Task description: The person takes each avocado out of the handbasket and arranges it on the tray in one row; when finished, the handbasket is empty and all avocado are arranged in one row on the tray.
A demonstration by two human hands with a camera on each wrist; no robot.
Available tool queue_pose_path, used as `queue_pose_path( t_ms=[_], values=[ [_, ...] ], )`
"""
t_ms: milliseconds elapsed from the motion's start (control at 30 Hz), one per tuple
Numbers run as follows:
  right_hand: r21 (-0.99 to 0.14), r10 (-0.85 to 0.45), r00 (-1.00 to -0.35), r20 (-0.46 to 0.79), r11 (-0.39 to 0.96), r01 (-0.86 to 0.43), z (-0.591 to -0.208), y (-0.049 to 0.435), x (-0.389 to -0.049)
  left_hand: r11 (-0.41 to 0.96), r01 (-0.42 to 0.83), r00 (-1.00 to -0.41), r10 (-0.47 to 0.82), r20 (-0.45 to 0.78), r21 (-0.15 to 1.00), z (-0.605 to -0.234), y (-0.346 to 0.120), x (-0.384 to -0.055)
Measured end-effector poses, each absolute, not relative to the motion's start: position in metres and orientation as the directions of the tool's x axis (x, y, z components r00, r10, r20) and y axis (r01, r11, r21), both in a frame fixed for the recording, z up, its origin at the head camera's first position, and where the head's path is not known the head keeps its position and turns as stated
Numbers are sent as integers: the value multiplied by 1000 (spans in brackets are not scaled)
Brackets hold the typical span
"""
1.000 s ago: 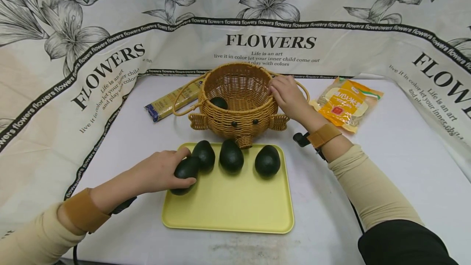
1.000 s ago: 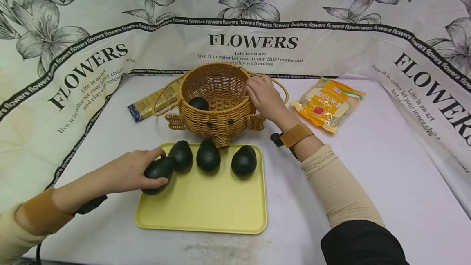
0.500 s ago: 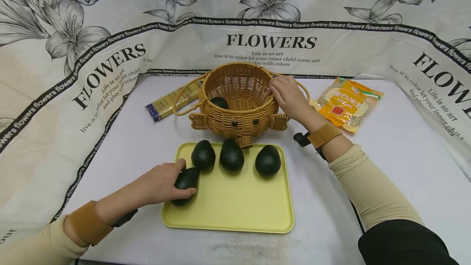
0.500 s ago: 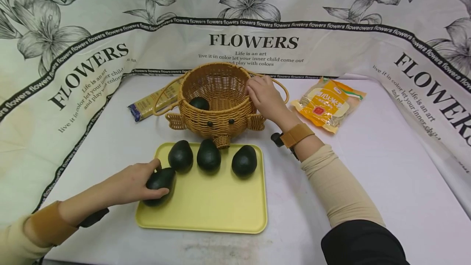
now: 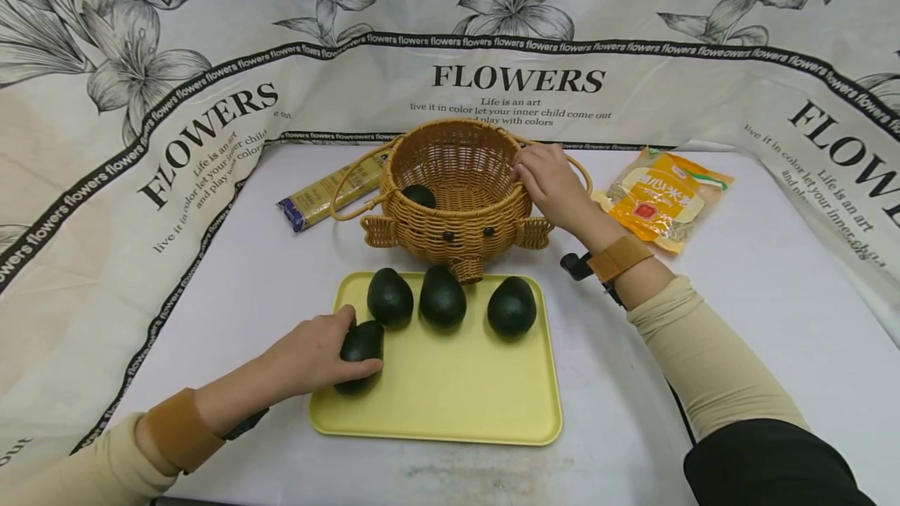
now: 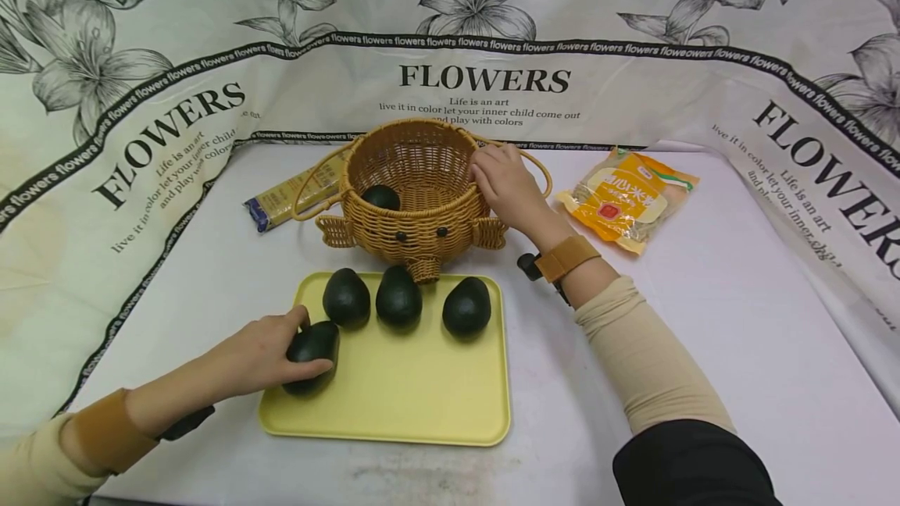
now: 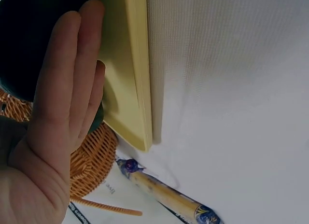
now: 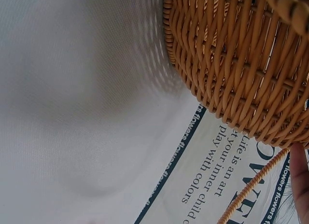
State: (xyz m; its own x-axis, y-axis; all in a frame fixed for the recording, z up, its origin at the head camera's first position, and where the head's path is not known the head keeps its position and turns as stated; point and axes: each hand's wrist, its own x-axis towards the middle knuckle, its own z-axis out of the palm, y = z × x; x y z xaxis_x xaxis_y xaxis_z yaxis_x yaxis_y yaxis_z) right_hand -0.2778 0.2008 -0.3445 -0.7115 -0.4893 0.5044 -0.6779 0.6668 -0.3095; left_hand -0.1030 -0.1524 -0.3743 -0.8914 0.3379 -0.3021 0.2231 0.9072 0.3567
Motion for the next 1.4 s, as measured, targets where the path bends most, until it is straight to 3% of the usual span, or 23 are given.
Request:
queue_pose_path(
  t_ms=[933, 1400],
  values=[
    [-305, -484, -717, 501, 677, -670, -343, 202, -278, 927, 217, -869, 326, -373, 305, -354, -163, -116],
    [-306, -490, -712, 503, 669, -677, -344, 201, -279, 896, 416, -891, 436, -129, 154, -266, -155, -150]
  ],
)
